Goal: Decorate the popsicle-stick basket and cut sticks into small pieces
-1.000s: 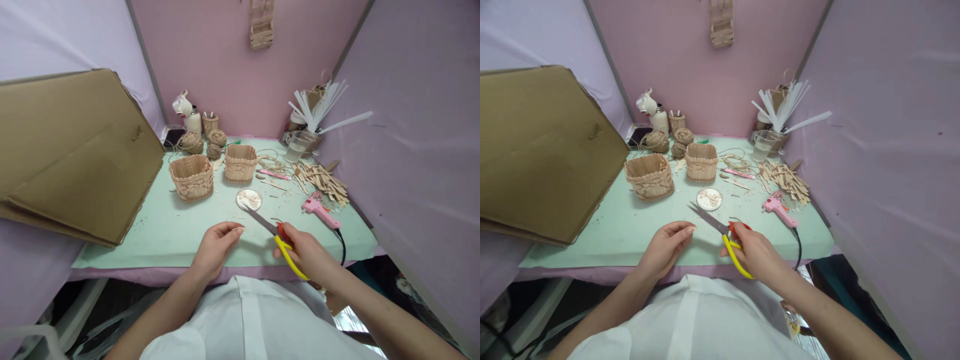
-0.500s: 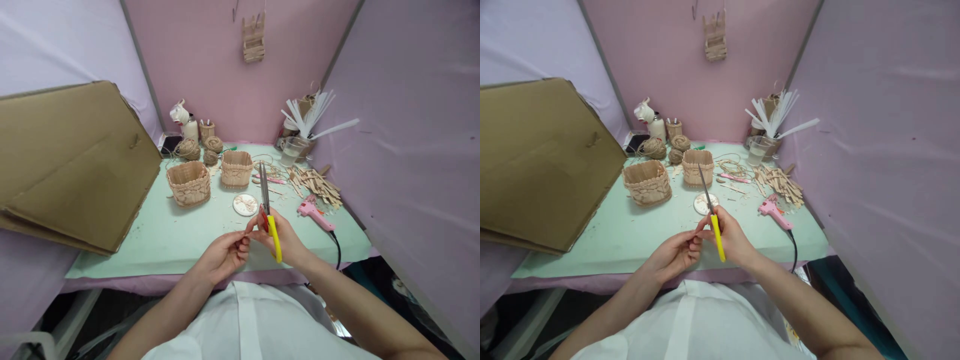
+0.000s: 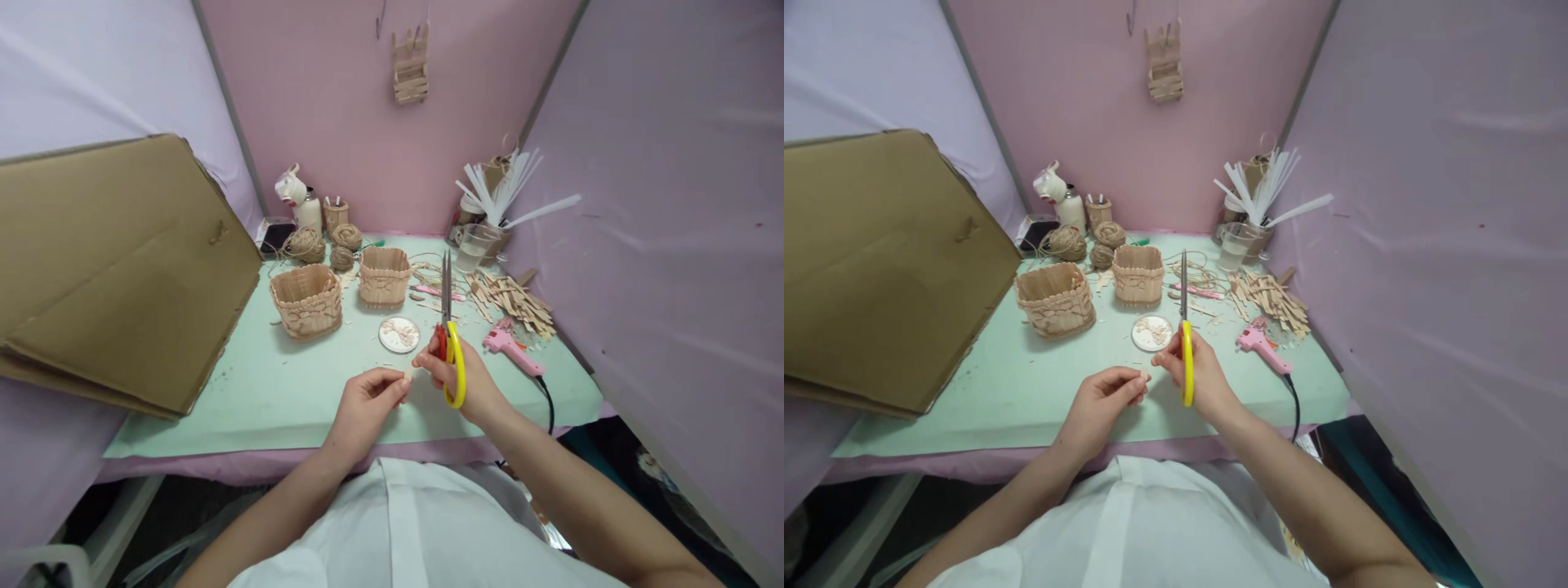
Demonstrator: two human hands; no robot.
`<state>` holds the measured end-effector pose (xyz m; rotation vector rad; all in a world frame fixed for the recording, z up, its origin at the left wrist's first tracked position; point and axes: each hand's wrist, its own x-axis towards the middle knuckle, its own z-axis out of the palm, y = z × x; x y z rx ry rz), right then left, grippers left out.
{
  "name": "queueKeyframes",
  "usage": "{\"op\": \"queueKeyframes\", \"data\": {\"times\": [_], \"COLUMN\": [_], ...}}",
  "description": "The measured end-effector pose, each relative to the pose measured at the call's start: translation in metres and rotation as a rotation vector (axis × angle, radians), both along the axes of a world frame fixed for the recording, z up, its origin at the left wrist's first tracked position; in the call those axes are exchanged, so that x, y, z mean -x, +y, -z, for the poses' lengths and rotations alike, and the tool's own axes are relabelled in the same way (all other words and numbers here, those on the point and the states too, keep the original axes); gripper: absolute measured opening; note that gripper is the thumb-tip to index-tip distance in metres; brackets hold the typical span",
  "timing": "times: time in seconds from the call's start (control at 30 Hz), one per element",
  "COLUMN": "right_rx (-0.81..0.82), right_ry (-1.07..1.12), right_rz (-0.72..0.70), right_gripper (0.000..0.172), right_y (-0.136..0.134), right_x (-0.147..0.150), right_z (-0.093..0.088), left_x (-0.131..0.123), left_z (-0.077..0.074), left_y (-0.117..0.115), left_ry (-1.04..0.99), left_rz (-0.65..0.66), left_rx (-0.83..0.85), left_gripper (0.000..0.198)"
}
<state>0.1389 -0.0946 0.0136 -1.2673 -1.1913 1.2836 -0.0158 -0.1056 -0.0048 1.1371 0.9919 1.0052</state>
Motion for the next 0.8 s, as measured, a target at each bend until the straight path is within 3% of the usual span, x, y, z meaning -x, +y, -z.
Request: {"op": "queueKeyframes", "data": {"times": [0.3, 0.4, 0.63, 0.8], "right_rx": [0.001, 0.01, -0.034, -0.026], "right_ry": [-0.254, -0.29, -0.371, -0.381], "right_rz": [-0.078, -0.157, -0.158, -0.187], "right_gripper": [0.03, 0.027, 0.026, 0.022], "right_y": [-0.015, -0.021, -0.027, -0.029], "right_x": [-0.005, -0.009, -0.02, -0.023], "right_z": [-0.004, -0.007, -0.008, -0.008], "left_x": [0.001, 0.003, 0.003, 0.003], "left_z": [0.003, 0.003, 0.001, 0.003], "left_y": [0.003, 0.004, 0.003, 0.002], "left_ry": [-0.058, -0.066, -0.105, -0.067], "left_rz": [-0.085, -0.107, -0.077, -0.127], "left_rx": [0.038, 0.033, 0.055, 0.046], "left_gripper": [0.022, 0.02, 0.019, 0.019]}}
